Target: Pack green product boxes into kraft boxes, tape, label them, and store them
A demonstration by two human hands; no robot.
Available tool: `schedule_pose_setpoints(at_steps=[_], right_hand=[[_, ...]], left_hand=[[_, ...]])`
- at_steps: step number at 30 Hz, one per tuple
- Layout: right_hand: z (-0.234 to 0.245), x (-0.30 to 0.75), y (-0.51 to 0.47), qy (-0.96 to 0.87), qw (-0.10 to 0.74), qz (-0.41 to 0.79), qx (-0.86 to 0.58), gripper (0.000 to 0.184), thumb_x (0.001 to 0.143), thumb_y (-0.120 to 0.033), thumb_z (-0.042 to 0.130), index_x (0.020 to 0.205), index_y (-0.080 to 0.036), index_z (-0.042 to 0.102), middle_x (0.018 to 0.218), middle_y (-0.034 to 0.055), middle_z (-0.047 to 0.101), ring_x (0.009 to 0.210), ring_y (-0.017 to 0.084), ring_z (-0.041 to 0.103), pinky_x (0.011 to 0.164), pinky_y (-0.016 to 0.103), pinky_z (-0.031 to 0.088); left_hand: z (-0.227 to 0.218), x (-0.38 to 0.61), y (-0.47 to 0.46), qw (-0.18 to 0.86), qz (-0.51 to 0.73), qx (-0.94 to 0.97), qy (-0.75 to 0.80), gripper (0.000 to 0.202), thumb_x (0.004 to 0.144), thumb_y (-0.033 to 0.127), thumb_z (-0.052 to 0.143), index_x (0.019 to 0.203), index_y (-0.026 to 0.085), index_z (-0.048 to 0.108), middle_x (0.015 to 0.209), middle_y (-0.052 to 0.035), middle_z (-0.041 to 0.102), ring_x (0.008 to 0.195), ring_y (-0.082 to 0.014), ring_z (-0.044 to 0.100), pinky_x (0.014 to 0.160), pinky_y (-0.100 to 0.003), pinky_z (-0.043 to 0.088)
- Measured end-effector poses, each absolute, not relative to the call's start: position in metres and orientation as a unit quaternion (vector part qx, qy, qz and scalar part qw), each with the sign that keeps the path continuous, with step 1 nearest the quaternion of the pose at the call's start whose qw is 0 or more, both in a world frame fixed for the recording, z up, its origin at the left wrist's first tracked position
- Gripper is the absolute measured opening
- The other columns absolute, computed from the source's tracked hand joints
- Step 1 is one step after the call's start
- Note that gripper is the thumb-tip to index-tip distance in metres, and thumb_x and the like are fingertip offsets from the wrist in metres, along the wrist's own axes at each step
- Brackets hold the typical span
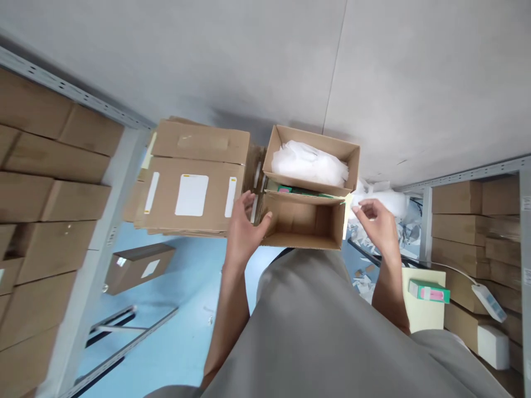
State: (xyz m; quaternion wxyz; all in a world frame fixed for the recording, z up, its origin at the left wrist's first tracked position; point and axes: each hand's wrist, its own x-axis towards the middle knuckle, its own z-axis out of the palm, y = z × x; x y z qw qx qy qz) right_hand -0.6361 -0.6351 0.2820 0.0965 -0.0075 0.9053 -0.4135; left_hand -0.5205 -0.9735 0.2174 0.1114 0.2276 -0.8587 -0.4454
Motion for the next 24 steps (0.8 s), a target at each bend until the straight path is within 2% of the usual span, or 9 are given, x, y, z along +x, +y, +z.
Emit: schedule_pose_setpoints(at_steps=[3,6,8,12,15,18,21,24], right_hand=[[0.262,-0.710,-0.653,0.911,0.097,-0.394,-0.069,0.050,0.099,-0.070,0.073,0.114,-0.022,0.077,0.100,0.0083,0.084,0.085,0.025,0.075,0.084,0.037,0.059],[0.223,-0.784,-0.687,0.914,0.206,-0.316,-0.147,0.045,0.101,-0.062,0.078,0.121,-0.022,0.077,0.111,0.0101,0.086,0.096,0.027,0.079,0.092,0.039,0.059],[0.195,-0.822,-0.714,0.909,0.277,-0.239,-0.202,0.048,0.098,-0.059,0.085,0.126,-0.021,0.077,0.120,0.0131,0.086,0.110,0.031,0.079,0.098,0.040,0.058],[0.146,-0.864,-0.764,0.895,0.350,-0.092,-0.261,0.073,0.087,-0.060,0.097,0.141,-0.019,0.071,0.134,0.0199,0.082,0.122,0.038,0.076,0.102,0.044,0.057],[0.120,-0.871,-0.785,0.892,0.365,0.007,-0.266,0.079,0.084,-0.037,0.101,0.151,-0.015,0.065,0.139,0.0240,0.080,0.121,0.036,0.076,0.100,0.042,0.056],[0.103,-0.864,-0.787,0.882,0.375,0.051,-0.282,0.066,0.088,-0.013,0.088,0.149,-0.010,0.066,0.142,0.0275,0.078,0.122,0.035,0.076,0.101,0.042,0.055],[0.100,-0.850,-0.780,0.880,0.370,0.046,-0.295,0.041,0.095,-0.008,0.074,0.136,-0.008,0.073,0.141,0.0297,0.078,0.124,0.035,0.075,0.104,0.044,0.053],[0.114,-0.839,-0.771,0.886,0.349,0.037,-0.301,0.032,0.099,-0.008,0.064,0.128,-0.010,0.078,0.139,0.0288,0.079,0.125,0.036,0.074,0.106,0.045,0.052]], left_hand=[[0.227,-0.550,-0.972,0.098,-0.397,0.191,-0.893,0.081,0.094,0.029,0.082,0.169,0.028,0.049,0.165,-0.0177,0.061,0.159,-0.0378,0.058,0.133,-0.059,0.051],[0.232,-0.572,-0.967,0.078,-0.363,0.173,-0.912,0.086,0.091,0.023,0.084,0.170,0.031,0.051,0.173,-0.0162,0.053,0.166,-0.0395,0.050,0.139,-0.061,0.043],[0.232,-0.581,-0.963,0.061,-0.351,0.176,-0.918,0.085,0.089,0.021,0.086,0.167,0.033,0.055,0.177,-0.0153,0.050,0.168,-0.0407,0.047,0.139,-0.062,0.043],[0.222,-0.588,-0.958,0.052,-0.347,0.196,-0.916,0.062,0.091,0.020,0.083,0.150,0.033,0.070,0.169,-0.0130,0.059,0.160,-0.0395,0.057,0.134,-0.059,0.050],[0.215,-0.589,-0.959,0.041,-0.357,0.196,-0.912,0.043,0.094,0.019,0.078,0.136,0.031,0.078,0.152,-0.0096,0.071,0.144,-0.0346,0.070,0.126,-0.051,0.057],[0.215,-0.589,-0.963,0.033,-0.364,0.193,-0.911,0.033,0.095,0.019,0.077,0.126,0.030,0.080,0.138,-0.0074,0.077,0.129,-0.0318,0.077,0.115,-0.045,0.062],[0.219,-0.589,-0.966,0.030,-0.365,0.188,-0.911,0.033,0.096,0.019,0.076,0.126,0.030,0.081,0.134,-0.0065,0.078,0.122,-0.0308,0.078,0.109,-0.042,0.063],[0.225,-0.592,-0.969,0.025,-0.371,0.173,-0.912,0.034,0.097,0.020,0.074,0.128,0.030,0.081,0.132,-0.0059,0.080,0.118,-0.0307,0.079,0.106,-0.042,0.063]])
